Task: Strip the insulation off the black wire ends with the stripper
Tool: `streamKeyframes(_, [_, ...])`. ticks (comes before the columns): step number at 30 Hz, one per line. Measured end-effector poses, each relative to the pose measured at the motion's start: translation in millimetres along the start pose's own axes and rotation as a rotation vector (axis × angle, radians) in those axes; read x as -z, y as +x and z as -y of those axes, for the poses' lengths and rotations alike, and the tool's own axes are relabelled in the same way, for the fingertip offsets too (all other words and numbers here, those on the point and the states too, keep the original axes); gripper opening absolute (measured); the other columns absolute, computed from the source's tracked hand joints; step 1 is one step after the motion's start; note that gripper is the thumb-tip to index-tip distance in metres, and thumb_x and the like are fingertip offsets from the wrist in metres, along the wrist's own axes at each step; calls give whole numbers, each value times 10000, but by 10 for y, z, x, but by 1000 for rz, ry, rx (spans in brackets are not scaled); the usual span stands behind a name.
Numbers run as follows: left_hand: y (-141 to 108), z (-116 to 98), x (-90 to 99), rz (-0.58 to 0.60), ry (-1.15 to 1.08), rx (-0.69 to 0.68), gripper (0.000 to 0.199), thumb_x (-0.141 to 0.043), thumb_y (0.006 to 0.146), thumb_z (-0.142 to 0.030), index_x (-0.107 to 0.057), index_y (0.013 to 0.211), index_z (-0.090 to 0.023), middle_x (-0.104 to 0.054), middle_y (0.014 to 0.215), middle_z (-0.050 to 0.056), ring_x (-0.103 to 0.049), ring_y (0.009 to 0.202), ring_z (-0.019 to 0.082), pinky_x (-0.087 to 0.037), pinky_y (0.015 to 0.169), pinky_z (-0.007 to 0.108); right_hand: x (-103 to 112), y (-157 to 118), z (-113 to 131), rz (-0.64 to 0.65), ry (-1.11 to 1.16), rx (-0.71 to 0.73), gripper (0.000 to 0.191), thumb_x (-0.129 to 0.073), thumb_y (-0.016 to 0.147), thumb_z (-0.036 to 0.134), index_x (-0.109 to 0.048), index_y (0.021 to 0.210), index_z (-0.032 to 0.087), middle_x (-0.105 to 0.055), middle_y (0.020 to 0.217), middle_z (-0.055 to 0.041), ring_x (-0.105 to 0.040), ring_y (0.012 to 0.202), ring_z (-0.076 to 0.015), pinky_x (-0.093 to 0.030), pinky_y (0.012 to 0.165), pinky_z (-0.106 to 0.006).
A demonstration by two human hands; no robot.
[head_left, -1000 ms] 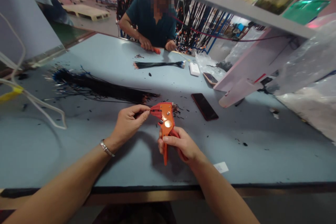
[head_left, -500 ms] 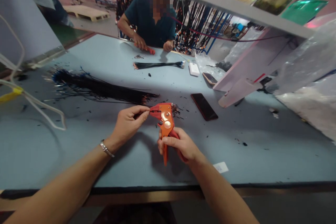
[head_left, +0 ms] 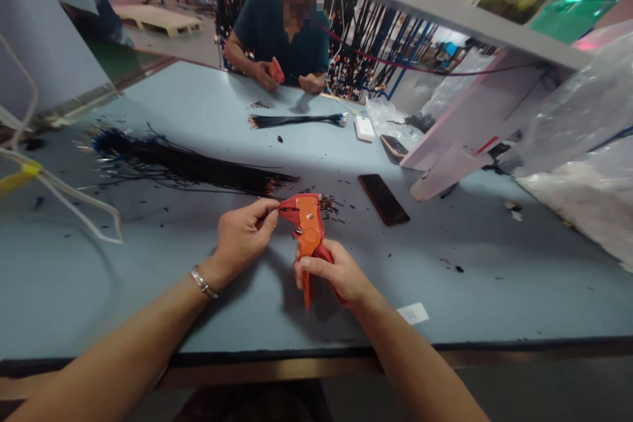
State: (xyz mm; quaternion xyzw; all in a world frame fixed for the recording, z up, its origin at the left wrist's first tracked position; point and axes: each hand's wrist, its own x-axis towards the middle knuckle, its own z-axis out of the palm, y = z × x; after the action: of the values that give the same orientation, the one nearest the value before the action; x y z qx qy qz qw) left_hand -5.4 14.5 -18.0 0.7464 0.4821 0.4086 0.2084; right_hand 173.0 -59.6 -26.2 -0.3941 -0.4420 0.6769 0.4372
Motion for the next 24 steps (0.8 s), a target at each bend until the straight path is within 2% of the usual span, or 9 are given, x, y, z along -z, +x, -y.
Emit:
streamKeyframes(4, [-10, 2, -3, 17, 37, -19, 279, -498, 866, -334, -721, 926, -176, -736, 768, 18, -611, 613, 127, -442, 625, 217, 1, -3, 4, 7, 7, 2, 300, -733, 753, 389, -581, 844, 147, -626, 636, -10, -584, 542, -133, -483, 527, -247])
streamKeyframes(12, [-12, -28, -34, -41, -47, -18, 271, -502, 857, -347, -712, 933, -193, -759, 870, 30, -680, 747, 162, -490, 705, 225, -51, -3, -29, 0, 48, 12, 323, -730, 755, 424, -580, 822, 146, -623, 638, -10, -592, 530, -135, -482, 511, -247])
streamKeyframes(24, [-16, -79, -7, -50, -47, -60, 241, -489, 873, -315, -687, 896, -180, -706, 741, 0, -592, 601, 120, -443, 605, 203, -108, -5, -38, -23, 1, 54, 345, -697, 778, 473, -562, 761, 156, -599, 591, -4, -565, 494, -126, -466, 481, -238])
